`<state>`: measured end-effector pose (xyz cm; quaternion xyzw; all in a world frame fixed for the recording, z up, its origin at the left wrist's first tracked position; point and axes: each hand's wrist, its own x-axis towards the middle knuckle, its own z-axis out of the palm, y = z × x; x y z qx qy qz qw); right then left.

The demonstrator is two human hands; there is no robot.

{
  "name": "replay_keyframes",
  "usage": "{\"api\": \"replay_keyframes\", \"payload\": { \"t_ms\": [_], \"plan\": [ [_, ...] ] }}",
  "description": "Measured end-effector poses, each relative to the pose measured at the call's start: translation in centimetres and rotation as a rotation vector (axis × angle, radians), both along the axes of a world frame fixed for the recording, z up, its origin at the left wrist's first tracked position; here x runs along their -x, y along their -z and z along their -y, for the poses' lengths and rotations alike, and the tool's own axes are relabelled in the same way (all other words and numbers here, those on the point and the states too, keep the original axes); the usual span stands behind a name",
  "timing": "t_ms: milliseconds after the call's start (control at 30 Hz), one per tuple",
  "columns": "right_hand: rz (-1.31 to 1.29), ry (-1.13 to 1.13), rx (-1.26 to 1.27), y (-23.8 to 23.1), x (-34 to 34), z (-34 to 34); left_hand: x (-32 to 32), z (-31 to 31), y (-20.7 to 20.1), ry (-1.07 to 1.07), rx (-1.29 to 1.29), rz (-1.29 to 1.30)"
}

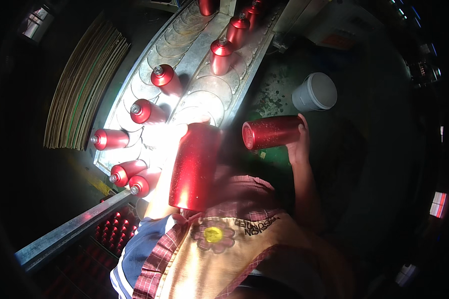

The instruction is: The person repeatedly picks up red cylindrical cans from a tray and places them into a large circular rack. The worker also briefly handles a flat board and a metal pot during the process.

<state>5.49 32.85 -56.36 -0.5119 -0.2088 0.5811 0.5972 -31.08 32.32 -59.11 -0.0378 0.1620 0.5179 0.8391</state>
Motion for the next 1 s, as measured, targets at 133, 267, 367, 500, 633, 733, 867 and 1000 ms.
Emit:
{"api": "replay_keyframes", "payload": {
  "t_ms": [133, 267, 367, 500, 633, 733, 867, 1000],
  "plan": [
    [0.587, -0.149, -0.225, -9.5, -11.5, -6.2, -13.1, 1.4, -11.3, -0.063, -0.218, -0.266],
    [1.206, -0.384, -0.422, -5.7, 3.0, -22.2, -7.7, -8.5, -13.8, -0.3, -0.321, -1.215],
    [1.196, -0.478, -0.682, 2.1, 16.7, -32.8, 0.9, -18.7, -10.6, -0.345, -0.499, -1.826],
    [1.373, -0.58, -0.522, 5.9, 16.3, -34.4, -5.9, -21.7, -5.6, -0.105, -0.443, -2.154],
    [1.347, -0.648, -0.59, 3.5, 13.4, -34.0, -8.6, -22.5, -4.1, 0.148, -0.451, -2.164],
    [1.235, -0.547, -0.698, 0.5, 14.7, -35.7, -3.2, -21.6, -5.8, -0.071, -0.544, -2.01],
    [0.773, -0.925, -0.792, -2.4, 19.1, -35.6, 5.5, -17.0, -8.4, -0.276, -0.041, -2.094],
    [0.893, -1.445, -0.563, -0.3, 27.6, -34.3, 10.3, -13.4, -5.9, -0.032, 0.1, -1.844]
  ]
}}
